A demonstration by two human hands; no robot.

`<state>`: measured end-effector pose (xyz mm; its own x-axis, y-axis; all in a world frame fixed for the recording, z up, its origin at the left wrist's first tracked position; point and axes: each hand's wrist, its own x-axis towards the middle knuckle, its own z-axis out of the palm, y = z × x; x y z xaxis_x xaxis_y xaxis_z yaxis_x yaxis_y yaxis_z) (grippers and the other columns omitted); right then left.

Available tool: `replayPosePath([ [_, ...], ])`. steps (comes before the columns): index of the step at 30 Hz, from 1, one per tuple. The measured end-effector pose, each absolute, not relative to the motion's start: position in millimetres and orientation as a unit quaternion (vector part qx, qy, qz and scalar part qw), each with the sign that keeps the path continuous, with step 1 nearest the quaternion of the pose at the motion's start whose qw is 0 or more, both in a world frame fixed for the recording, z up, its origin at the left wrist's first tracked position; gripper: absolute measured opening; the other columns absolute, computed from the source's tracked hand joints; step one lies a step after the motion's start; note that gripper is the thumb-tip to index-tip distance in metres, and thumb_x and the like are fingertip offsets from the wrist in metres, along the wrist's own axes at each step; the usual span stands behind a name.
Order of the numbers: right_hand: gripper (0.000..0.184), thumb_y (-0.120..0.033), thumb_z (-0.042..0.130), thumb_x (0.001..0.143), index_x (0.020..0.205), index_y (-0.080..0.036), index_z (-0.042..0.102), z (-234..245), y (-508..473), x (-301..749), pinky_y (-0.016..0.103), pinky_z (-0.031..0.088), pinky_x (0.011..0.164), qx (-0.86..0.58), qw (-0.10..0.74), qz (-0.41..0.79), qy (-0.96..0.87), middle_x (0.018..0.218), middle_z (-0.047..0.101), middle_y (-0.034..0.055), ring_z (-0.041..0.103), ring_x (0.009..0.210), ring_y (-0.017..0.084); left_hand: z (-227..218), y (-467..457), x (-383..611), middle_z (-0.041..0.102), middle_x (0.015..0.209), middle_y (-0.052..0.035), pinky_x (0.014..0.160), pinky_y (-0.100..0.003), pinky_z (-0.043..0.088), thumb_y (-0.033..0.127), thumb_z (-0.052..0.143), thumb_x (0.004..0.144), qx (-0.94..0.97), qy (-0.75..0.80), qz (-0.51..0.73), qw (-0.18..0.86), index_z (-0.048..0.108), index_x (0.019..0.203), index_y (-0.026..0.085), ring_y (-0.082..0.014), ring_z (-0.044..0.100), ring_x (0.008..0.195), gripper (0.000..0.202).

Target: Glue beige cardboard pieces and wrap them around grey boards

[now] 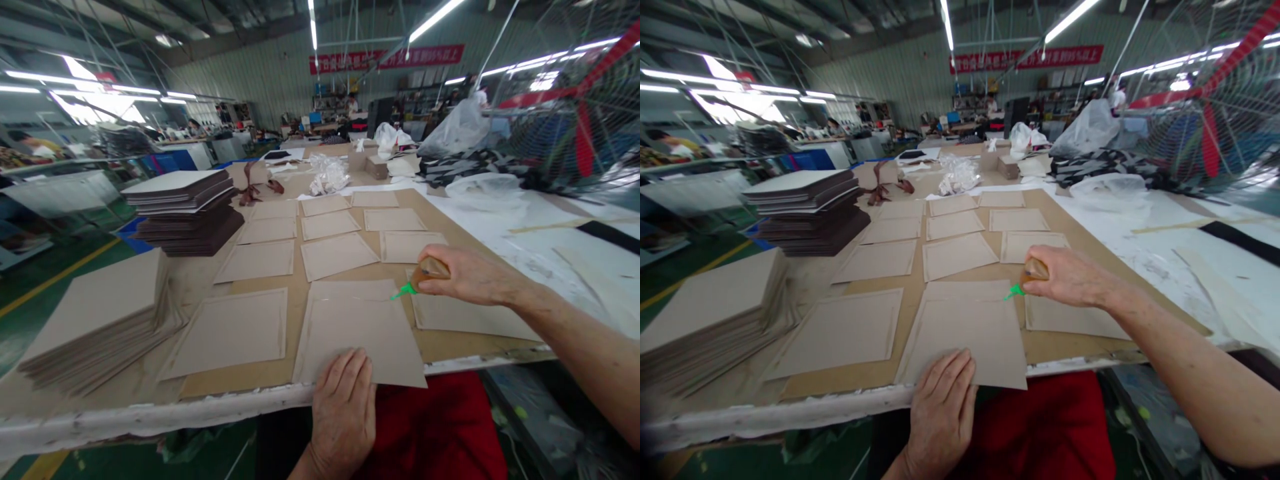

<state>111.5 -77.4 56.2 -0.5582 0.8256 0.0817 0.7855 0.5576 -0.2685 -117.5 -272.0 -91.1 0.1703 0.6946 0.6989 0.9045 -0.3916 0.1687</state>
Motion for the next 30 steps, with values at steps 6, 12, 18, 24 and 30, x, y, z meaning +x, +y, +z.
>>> replayPosePath([
  [6, 0.029, -0.044, 0.068, 0.079, 0.096, -0.022, 0.058, 48.8, -81.0, 82.7, 0.029, 0.033, 0.064, -0.408, 0.143, 0.119, -0.894, 0.088, 0.063, 0.0016, 0.055, 0.076, 0.020, -90.2, -270.8, -118.8, 0.068, 0.122, -0.0065, 0.100, -0.040, 0.045, 0.014, 0.050, 0.090, -0.753, -0.528, -0.361, 0.152, 0.064, 0.116, 0.014, -0.0231, 0.058, 0.116, 0.030],
  [12, 0.034, -0.047, 0.068, 0.079, 0.100, -0.022, 0.058, 49.2, -74.3, 90.5, 0.028, 0.034, 0.061, -0.427, 0.189, 0.149, -0.871, 0.079, 0.061, -0.0016, 0.055, 0.072, 0.018, -94.8, -268.3, -123.4, 0.068, 0.122, -0.0048, 0.103, -0.037, 0.041, 0.013, 0.051, 0.093, -0.765, -0.517, -0.347, 0.164, 0.065, 0.117, 0.014, -0.0215, 0.057, 0.116, 0.028],
  [18, 0.039, -0.053, 0.066, 0.078, 0.103, -0.023, 0.059, 51.6, -79.4, 129.5, 0.028, 0.035, 0.057, -0.494, 0.203, 0.179, -0.826, 0.071, 0.059, -0.0041, 0.054, 0.063, 0.017, -100.3, -266.3, -126.0, 0.068, 0.121, -0.0064, 0.105, -0.038, 0.038, 0.010, 0.053, 0.092, -0.771, -0.496, -0.357, 0.181, 0.065, 0.116, 0.014, -0.0214, 0.057, 0.117, 0.027],
  [24, 0.036, -0.052, 0.066, 0.080, 0.101, -0.024, 0.059, 39.7, -81.7, 138.9, 0.028, 0.035, 0.058, -0.502, 0.180, 0.158, -0.831, 0.074, 0.060, -0.0038, 0.054, 0.064, 0.017, -100.0, -266.9, -123.9, 0.068, 0.121, -0.0072, 0.108, -0.038, 0.036, 0.011, 0.055, 0.090, -0.765, -0.498, -0.375, 0.162, 0.065, 0.117, 0.014, -0.0213, 0.057, 0.119, 0.029],
  [30, 0.029, -0.045, 0.068, 0.081, 0.097, -0.023, 0.058, 33.0, -79.0, 115.8, 0.029, 0.035, 0.063, -0.457, 0.178, 0.132, -0.861, 0.087, 0.062, 0.0000, 0.056, 0.076, 0.019, -100.9, -267.1, -125.0, 0.068, 0.122, -0.0086, 0.108, -0.040, 0.036, 0.009, 0.056, 0.087, -0.768, -0.489, -0.385, 0.151, 0.066, 0.117, 0.013, -0.0226, 0.056, 0.121, 0.032],
])
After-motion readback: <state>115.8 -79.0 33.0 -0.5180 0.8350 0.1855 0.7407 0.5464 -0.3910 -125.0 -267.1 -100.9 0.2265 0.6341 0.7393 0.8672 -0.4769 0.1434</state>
